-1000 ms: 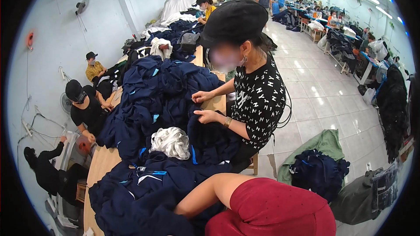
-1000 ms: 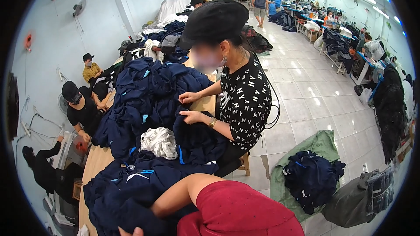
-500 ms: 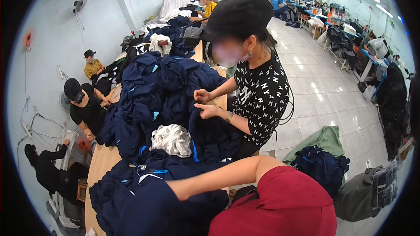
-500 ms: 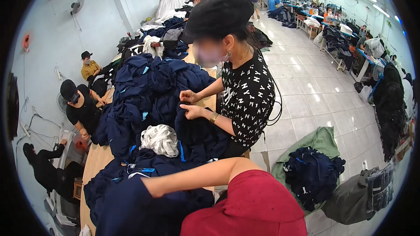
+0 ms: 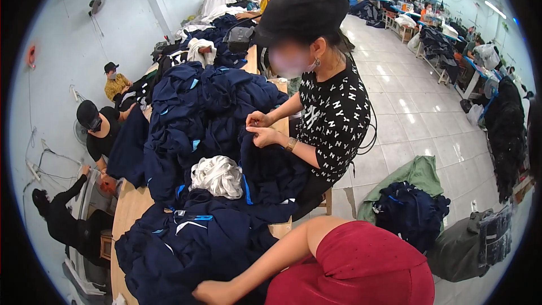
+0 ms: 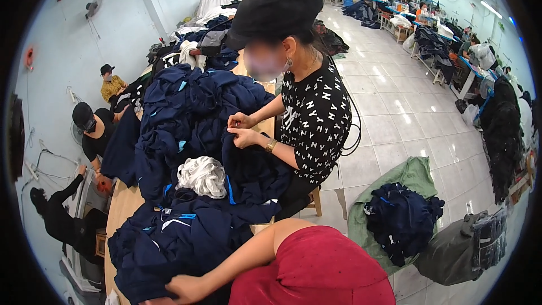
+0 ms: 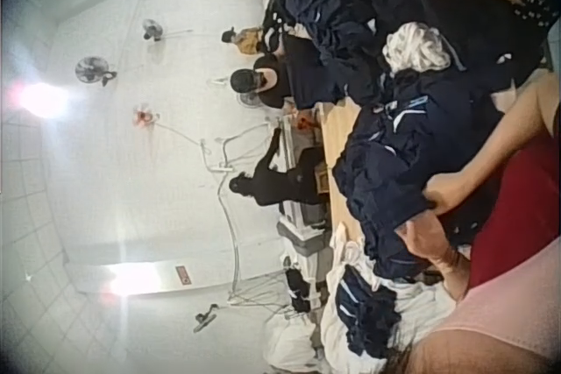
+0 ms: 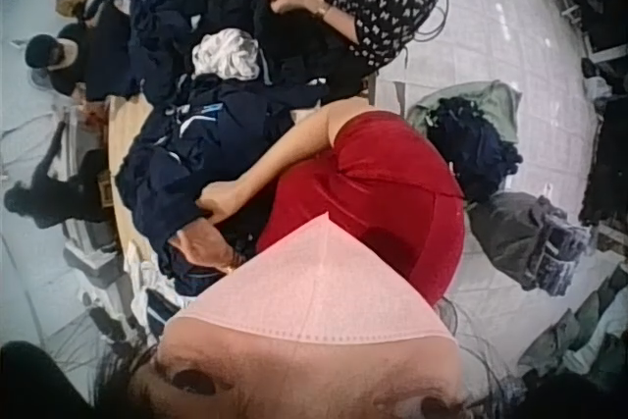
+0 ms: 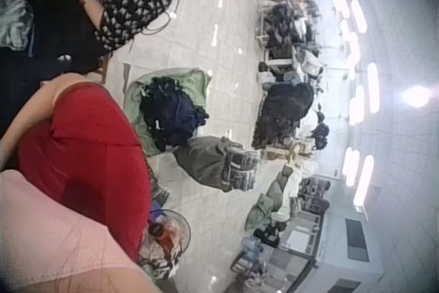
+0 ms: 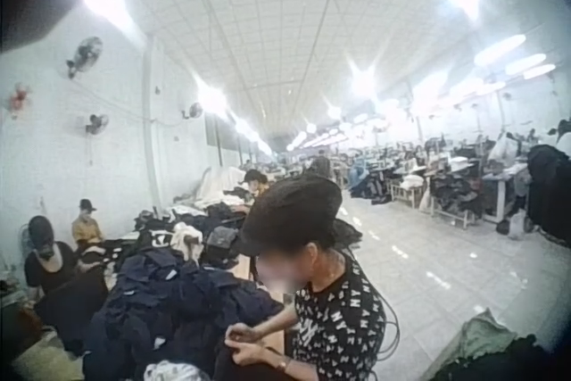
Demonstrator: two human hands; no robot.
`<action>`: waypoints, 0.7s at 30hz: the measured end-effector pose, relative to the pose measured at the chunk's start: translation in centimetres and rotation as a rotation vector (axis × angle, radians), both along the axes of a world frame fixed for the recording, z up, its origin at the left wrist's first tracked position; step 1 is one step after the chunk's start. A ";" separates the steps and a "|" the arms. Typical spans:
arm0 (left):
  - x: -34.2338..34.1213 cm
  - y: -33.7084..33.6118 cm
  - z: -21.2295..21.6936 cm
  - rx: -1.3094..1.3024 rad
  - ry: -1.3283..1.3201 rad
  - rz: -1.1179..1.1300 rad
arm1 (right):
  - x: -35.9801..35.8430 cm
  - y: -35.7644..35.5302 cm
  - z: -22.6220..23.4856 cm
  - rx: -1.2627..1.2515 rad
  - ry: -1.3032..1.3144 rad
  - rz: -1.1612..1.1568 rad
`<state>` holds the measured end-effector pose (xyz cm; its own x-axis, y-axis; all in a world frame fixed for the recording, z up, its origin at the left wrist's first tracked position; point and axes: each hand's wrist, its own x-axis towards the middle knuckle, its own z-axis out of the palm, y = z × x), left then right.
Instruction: The recorder uses thread snips to trim excess threads and inspect blue athletic garments on a large work table.
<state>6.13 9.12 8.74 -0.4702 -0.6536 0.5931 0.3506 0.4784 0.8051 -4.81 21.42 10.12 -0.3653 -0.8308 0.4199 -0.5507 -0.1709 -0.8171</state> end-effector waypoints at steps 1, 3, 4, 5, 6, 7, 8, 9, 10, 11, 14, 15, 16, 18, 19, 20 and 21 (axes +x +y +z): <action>-0.8 1.8 2.4 -0.027 -0.024 -0.090 | -1.2 -0.4 -0.2 0.104 0.035 -0.037; 0.1 -1.6 3.5 -0.302 -0.269 -0.201 | -3.3 -0.2 -1.9 -0.049 0.109 -0.209; -2.0 -4.1 4.6 -0.300 -0.266 -0.170 | -3.9 0.6 0.0 -0.017 0.136 -0.274; -4.0 -6.3 5.2 -0.282 -0.356 -0.219 | -5.1 1.0 1.1 -0.124 0.076 -0.308; -5.8 -7.9 5.6 -0.263 -0.439 -0.282 | -6.1 1.7 2.4 -0.147 0.043 -0.315; -7.4 -9.2 5.9 -0.245 -0.523 -0.351 | -6.6 2.1 3.6 -0.216 0.063 -0.316; -8.7 -10.3 5.9 -0.227 -0.609 -0.422 | -6.7 2.2 4.8 -0.286 0.081 -0.318; -9.5 -11.0 5.8 -0.209 -0.694 -0.493 | -6.2 1.9 5.7 -0.306 0.106 -0.342; -9.9 -11.6 5.5 -0.189 -0.781 -0.563 | -5.7 1.2 6.1 -0.296 0.131 -0.326; -10.7 -11.7 5.3 -0.175 -0.863 -0.641 | -5.2 0.5 6.4 -0.287 0.162 -0.319; -7.9 -6.2 0.9 -0.132 -1.121 -0.874 | -2.4 -1.5 6.0 -0.220 0.391 -0.253; -1.5 3.9 -4.3 -0.114 -1.209 -0.963 | -1.8 -2.5 5.1 -0.202 0.459 -0.231; -3.4 1.8 -9.6 -0.057 -1.075 -0.834 | -1.2 -3.5 5.4 -0.145 0.584 -0.089; -2.3 -3.5 -14.9 -0.065 -1.081 -0.811 | 0.5 -3.7 5.4 -0.089 0.608 0.024; -2.1 -4.7 -15.7 -0.090 -1.091 -0.800 | 1.0 -3.4 5.5 -0.098 0.622 0.042; -1.8 -5.7 -16.5 -0.115 -1.100 -0.789 | 1.3 -3.1 5.7 -0.107 0.636 0.060; -1.9 -6.2 -15.8 -0.142 -1.112 -0.779 | 1.4 -2.9 5.7 -0.117 0.649 0.076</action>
